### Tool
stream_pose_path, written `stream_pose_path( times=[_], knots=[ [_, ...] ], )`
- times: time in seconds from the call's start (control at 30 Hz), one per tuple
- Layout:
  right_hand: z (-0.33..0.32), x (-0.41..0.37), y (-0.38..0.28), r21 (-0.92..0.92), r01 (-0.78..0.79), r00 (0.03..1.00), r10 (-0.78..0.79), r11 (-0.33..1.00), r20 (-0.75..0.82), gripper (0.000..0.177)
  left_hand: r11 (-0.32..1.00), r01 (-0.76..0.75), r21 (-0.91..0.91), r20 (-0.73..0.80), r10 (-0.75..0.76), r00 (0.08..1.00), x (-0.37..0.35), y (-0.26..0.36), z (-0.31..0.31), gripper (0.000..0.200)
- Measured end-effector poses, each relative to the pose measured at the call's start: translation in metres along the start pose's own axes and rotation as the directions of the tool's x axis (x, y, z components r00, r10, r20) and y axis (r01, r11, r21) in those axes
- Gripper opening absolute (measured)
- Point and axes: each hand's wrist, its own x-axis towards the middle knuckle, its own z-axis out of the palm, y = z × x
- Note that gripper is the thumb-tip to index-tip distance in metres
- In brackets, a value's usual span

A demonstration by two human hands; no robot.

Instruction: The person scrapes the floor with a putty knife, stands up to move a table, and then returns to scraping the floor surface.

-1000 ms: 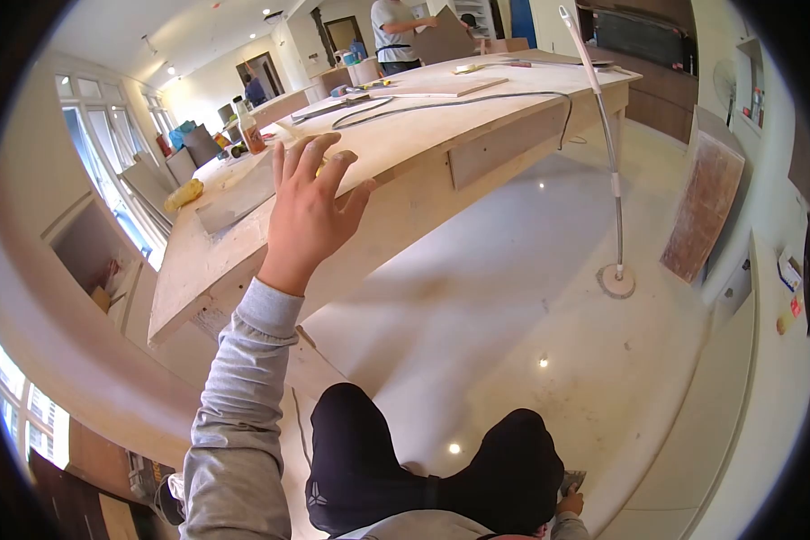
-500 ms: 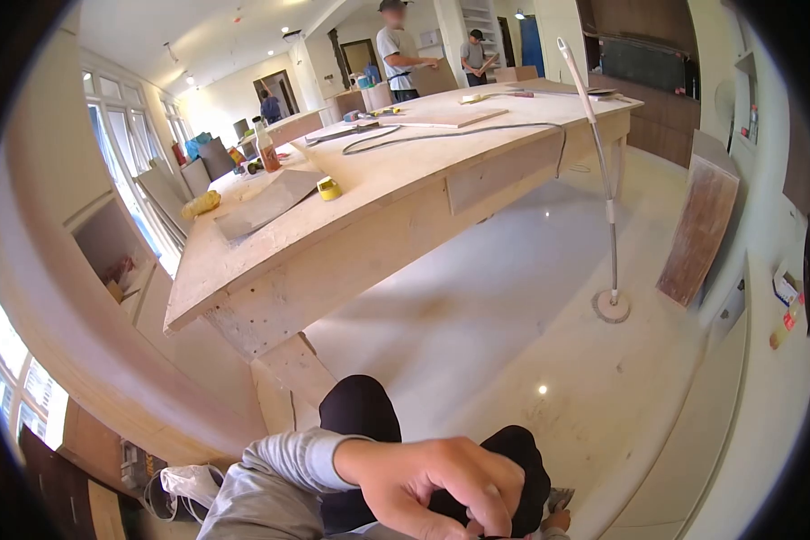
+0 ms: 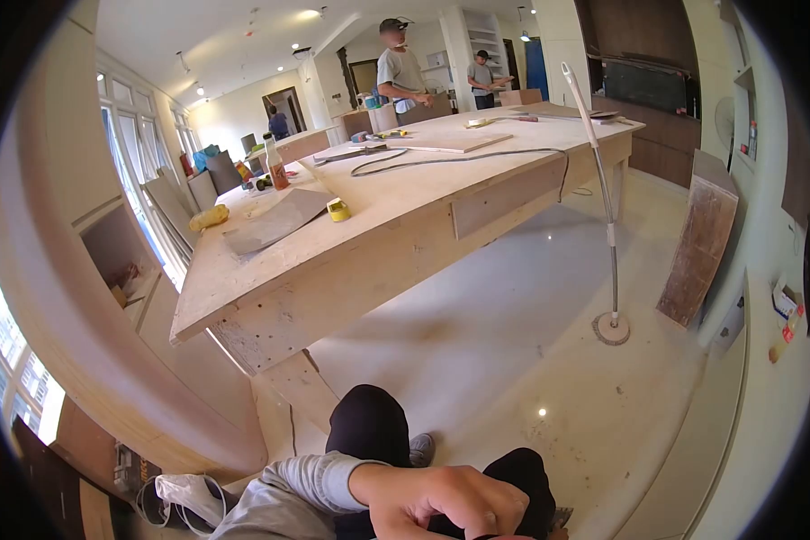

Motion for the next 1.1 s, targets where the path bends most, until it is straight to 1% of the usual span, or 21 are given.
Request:
stream_pose_path(
  times=[0.07,0.1,0.17,0.2,0.23,0.27,0.3,0.37,0.43,0.47,0.5,0.53,0.57,0.63,0.7,0.77,0.8,0.9,1.0,1.07,1.1],
  knots=[
    [0.0,0.0,0.003,0.132,0.006,1.0,-0.008,0.991,0.014,0.046,0.996,0.063,0.061,0.136,-0.071,0.988,-0.005,-0.001,-0.008,0.029],
    [0.001,0.0,0.004,0.224,0.012,1.0,-0.018,0.975,0.026,0.046,0.996,0.061,0.062,0.139,-0.069,0.988,-0.006,0.0,-0.008,0.029],
    [0.004,-0.003,0.008,0.407,0.002,0.998,-0.025,0.913,0.051,0.046,0.988,0.027,0.155,0.252,-0.066,0.965,-0.005,0.003,-0.005,0.03],
    [0.006,-0.005,0.013,0.481,-0.007,0.997,-0.029,0.877,0.067,0.046,0.977,0.058,0.203,0.197,-0.099,0.975,-0.004,0.01,-0.001,0.033],
    [0.007,-0.004,0.016,0.541,-0.014,0.996,-0.035,0.841,0.08,0.046,0.979,0.058,0.196,0.185,-0.095,0.978,-0.006,0.018,-0.005,0.033],
    [0.008,-0.006,0.019,0.574,-0.018,0.996,-0.036,0.818,0.082,0.047,0.93,0.089,0.357,0.048,-0.113,0.992,-0.009,0.027,-0.011,0.029],
    [0.01,-0.008,0.021,0.597,-0.019,0.995,-0.042,0.802,0.088,0.047,0.853,0.141,0.503,-0.09,-0.111,0.99,-0.011,0.039,-0.017,0.027],
    [0.01,-0.012,0.024,0.6,-0.027,0.996,-0.033,0.8,0.089,0.048,0.601,0.148,0.785,-0.212,0.035,0.977,-0.009,0.071,-0.028,0.024],
    [0.008,-0.015,0.018,0.548,-0.017,0.999,-0.009,0.837,0.045,0.044,0.321,0.038,0.946,-0.119,0.234,0.965,-0.008,0.102,-0.038,0.028],
    [0.005,-0.014,0.013,0.549,-0.021,0.999,-0.004,0.836,0.044,0.044,0.174,-0.022,0.984,-0.034,0.309,0.95,-0.004,0.116,-0.037,0.033],
    [0.002,-0.012,0.006,0.167,-0.01,0.999,0.002,0.986,0.046,0.043,0.02,-0.072,0.997,0.059,0.371,0.927,0.002,0.13,-0.031,0.039],
    [0.0,-0.011,0.003,-0.245,0.002,0.999,0.01,0.97,0.048,0.048,-0.133,-0.057,0.99,0.097,0.314,0.945,0.002,0.151,-0.022,0.044],
    [0.0,-0.012,0.003,-0.247,-0.005,0.999,0.017,0.969,0.046,0.048,-0.282,-0.05,0.958,0.124,0.251,0.96,0.004,0.168,-0.011,0.049],
    [-0.005,-0.017,0.005,-0.209,0.057,0.998,-0.058,0.976,0.004,0.056,-0.389,-0.15,0.909,0.256,0.237,0.937,0.011,0.183,0.009,0.058],
    [0.009,-0.007,0.009,-0.221,0.047,0.998,-0.054,0.974,-0.026,0.055,-0.579,-0.224,0.784,0.354,0.12,0.928,0.011,0.206,0.03,0.06],
    [0.008,-0.005,0.014,-0.23,0.04,0.997,-0.056,0.972,-0.062,0.055,-0.642,-0.244,0.727,0.391,0.095,0.915,0.012,0.215,0.04,0.06],
    [0.005,-0.008,0.012,-0.223,0.051,0.997,-0.062,0.974,-0.042,0.055,-0.669,-0.233,0.706,0.392,0.095,0.915,0.013,0.216,0.044,0.06],
    [0.004,-0.009,0.011,-0.213,0.073,0.996,-0.081,0.974,-0.03,0.057,-0.723,-0.119,0.681,0.317,0.145,0.937,0.012,0.221,0.037,0.059],
    [0.004,-0.008,0.017,-0.214,0.079,0.996,-0.086,0.973,-0.024,0.058,-0.749,0.085,0.657,0.156,0.246,0.956,0.002,0.219,0.013,0.059],
    [0.006,-0.008,0.014,-0.241,0.078,0.995,-0.091,0.967,-0.043,0.057,-0.748,0.186,0.637,0.062,0.29,0.955,-0.005,0.215,-0.006,0.059],
    [0.01,-0.002,0.026,-0.199,0.088,0.995,-0.094,0.976,-0.021,0.056,-0.746,0.226,0.626,0.018,0.304,0.953,-0.008,0.211,-0.015,0.059]
  ],
)
